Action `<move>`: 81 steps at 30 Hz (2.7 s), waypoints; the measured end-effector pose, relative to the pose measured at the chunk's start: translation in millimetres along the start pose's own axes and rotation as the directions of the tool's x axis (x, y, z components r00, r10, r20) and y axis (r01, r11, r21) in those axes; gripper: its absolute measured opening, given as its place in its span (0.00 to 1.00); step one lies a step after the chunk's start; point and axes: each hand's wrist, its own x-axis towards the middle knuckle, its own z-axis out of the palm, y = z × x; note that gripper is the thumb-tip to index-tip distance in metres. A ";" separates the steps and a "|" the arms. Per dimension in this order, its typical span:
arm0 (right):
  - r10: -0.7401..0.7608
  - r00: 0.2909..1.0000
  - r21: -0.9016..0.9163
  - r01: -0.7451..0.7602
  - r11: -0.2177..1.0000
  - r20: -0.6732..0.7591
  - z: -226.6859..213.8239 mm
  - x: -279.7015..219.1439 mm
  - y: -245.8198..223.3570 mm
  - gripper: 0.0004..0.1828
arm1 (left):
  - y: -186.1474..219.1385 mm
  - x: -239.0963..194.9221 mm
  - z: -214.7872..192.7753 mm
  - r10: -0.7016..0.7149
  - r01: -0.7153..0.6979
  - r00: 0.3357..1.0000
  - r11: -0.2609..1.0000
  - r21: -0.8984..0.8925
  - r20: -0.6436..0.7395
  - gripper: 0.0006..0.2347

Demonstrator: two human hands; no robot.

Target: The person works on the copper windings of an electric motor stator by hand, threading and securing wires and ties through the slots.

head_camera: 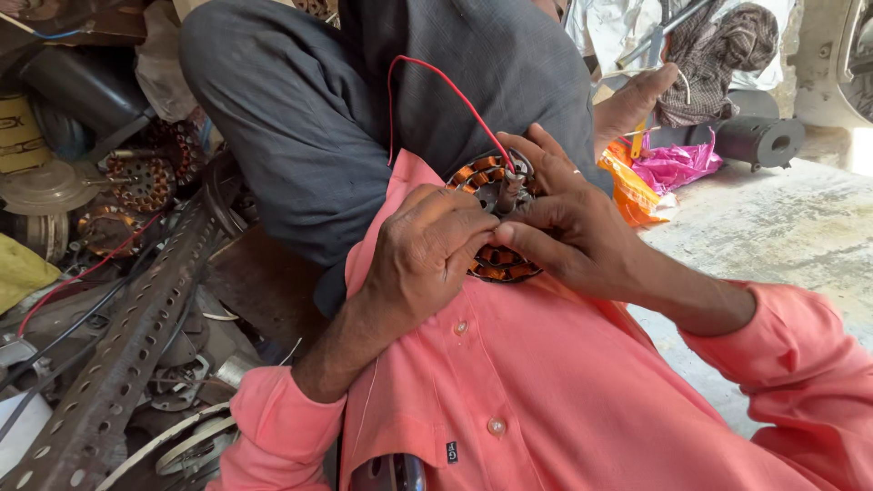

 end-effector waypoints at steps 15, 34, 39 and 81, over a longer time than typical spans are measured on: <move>0.062 0.998 0.179 -0.064 0.982 0.017 -4.7 -7.8 3.3 0.11 | 1.1 3.4 -3.9 0.014 -0.014 1.000 0.996 -0.086 0.002 0.08; -0.018 0.963 -0.043 0.006 0.999 -0.269 -4.9 -13.2 16.2 0.20 | -28.6 1.7 -3.1 -0.083 0.066 0.987 0.990 -0.126 -0.141 0.07; -0.080 0.978 -0.076 0.066 0.995 -0.193 -14.5 11.9 -4.2 0.19 | 5.9 4.8 -55.3 0.162 -0.167 0.986 0.977 0.132 0.050 0.10; -0.335 0.935 -0.188 0.311 0.932 -0.113 6.1 -31.3 -9.3 0.17 | 29.0 -3.7 -59.7 0.088 -0.093 0.976 0.995 0.019 0.197 0.11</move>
